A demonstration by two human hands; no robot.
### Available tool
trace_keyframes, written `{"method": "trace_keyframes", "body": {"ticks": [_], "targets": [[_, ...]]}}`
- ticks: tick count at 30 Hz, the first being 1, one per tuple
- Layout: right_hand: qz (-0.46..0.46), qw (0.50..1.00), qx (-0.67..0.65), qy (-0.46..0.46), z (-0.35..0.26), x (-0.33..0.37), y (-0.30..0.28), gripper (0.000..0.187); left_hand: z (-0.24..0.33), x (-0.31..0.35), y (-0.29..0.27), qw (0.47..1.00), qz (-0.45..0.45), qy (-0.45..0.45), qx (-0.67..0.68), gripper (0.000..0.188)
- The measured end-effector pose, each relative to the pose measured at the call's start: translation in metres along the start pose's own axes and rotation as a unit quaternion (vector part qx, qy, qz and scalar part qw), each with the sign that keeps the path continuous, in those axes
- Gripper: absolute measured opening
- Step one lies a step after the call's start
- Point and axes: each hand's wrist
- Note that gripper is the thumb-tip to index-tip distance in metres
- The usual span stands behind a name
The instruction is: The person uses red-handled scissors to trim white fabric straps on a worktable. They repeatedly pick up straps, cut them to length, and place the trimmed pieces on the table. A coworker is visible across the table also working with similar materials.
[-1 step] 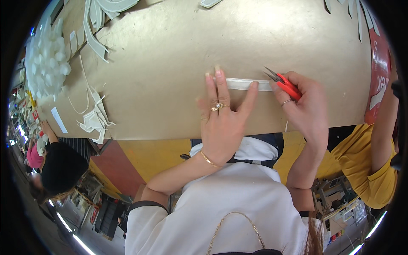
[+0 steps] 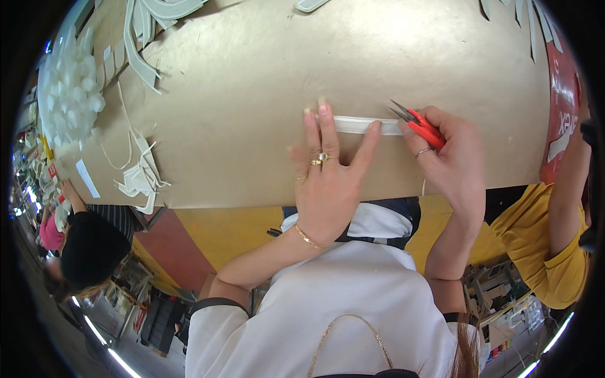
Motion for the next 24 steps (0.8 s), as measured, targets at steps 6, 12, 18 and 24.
{"method": "trace_keyframes", "body": {"ticks": [6, 12, 18, 24], "targets": [[0.015, 1.000, 0.002, 0.003, -0.001, 0.001, 0.001, 0.019, -0.023, -0.007, -0.008, 0.991, 0.064, 0.076, 0.088, 0.043], [0.006, 1.000, -0.004, 0.001, 0.000, 0.003, -0.001, 0.016, -0.044, -0.035, -0.016, 0.956, 0.178, 0.233, 0.002, 0.020], [0.008, 1.000, 0.011, 0.001, -0.003, 0.003, 0.000, 0.015, -0.056, -0.060, -0.028, 0.904, 0.207, 0.367, -0.075, 0.012], [-0.009, 0.999, -0.019, -0.035, -0.014, 0.009, 0.008, 0.015, -0.096, -0.060, -0.042, 0.888, 0.198, 0.400, -0.109, 0.014]]}}
Point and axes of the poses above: each hand's wrist, its own x-axis away from the middle knuckle, its own y-axis out of the palm, z = x × y, and after that the axes turned 9 degrees about -z, right-handed
